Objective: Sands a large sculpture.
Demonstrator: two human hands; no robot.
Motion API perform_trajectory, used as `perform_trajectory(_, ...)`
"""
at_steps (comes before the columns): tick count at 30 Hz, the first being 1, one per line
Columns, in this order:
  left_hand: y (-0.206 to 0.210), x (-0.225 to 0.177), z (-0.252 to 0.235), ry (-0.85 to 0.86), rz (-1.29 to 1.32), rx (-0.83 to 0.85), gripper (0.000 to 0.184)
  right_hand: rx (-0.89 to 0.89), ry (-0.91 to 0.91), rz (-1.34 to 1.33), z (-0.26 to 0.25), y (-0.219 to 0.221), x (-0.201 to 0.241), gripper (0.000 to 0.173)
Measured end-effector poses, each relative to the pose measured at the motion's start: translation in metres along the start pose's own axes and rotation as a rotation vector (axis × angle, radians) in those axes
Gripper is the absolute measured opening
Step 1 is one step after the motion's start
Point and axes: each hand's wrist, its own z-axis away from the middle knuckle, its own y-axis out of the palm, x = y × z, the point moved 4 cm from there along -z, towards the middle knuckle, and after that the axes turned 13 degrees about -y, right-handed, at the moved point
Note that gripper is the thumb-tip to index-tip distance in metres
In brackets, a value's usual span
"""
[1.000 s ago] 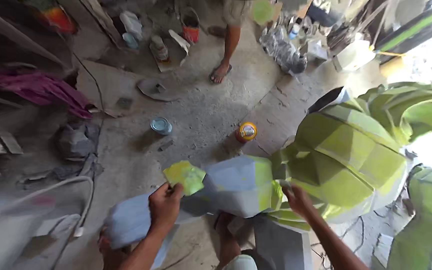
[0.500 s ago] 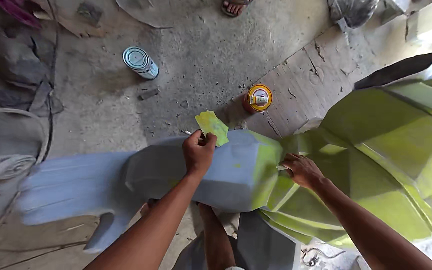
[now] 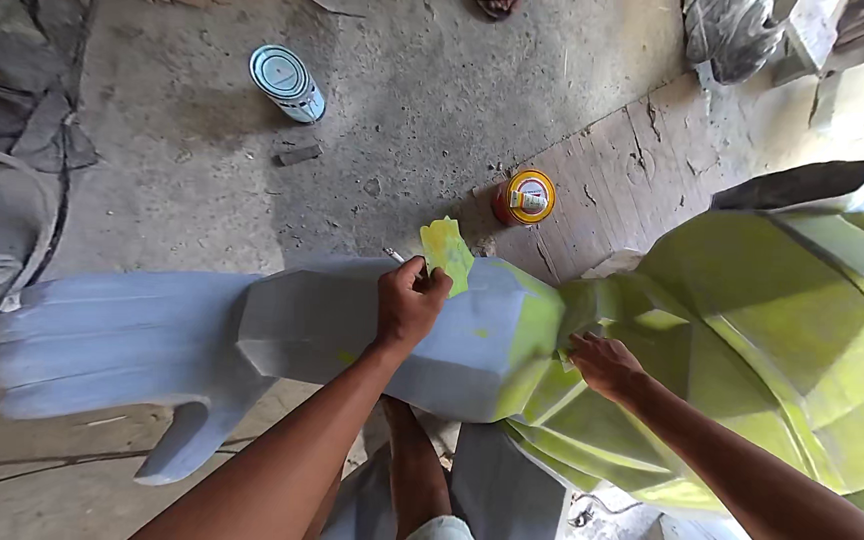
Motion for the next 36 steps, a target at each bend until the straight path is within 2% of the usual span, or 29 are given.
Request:
perform_trajectory(3,0.000,0.002,-0.002,-0.008,0.027,0.022,0.021,0.000,-0.063,0.009,0.003,-0.006,-0.008,0.024)
perform_trajectory(6,0.001,0.003,-0.002,-0.017,0.051,0.018,0.021,-0.118,-0.116,-0.028,0.004,-0.017,-0.022,0.028)
perform_trajectory(9,0.000,0.003,-0.005,0.003,0.082,0.008,0.020,-0.249,-0.041,-0.041,-0.004,-0.019,-0.040,0.028)
perform_trajectory(14,-0.001,0.002,-0.005,0.025,0.124,0.016,0.019,-0.199,0.040,-0.050,-0.011,-0.008,-0.032,0.024)
perform_trajectory(20,-0.001,0.001,-0.004,0.023,0.138,0.035,0.018,-0.204,0.031,-0.100,0.000,-0.005,-0.023,0.026)
perform_trajectory(25,-0.002,0.002,-0.004,0.042,0.105,0.025,0.019,-0.358,0.105,-0.161,-0.014,-0.011,-0.022,0.021)
perform_trajectory(30,-0.003,0.001,-0.004,0.043,0.118,0.031,0.018,-0.328,0.162,-0.145,-0.018,0.000,-0.001,0.024)
perform_trajectory(36,-0.003,0.001,-0.004,0.049,0.129,0.040,0.017,-0.203,0.132,-0.088,-0.013,0.002,0.005,0.027)
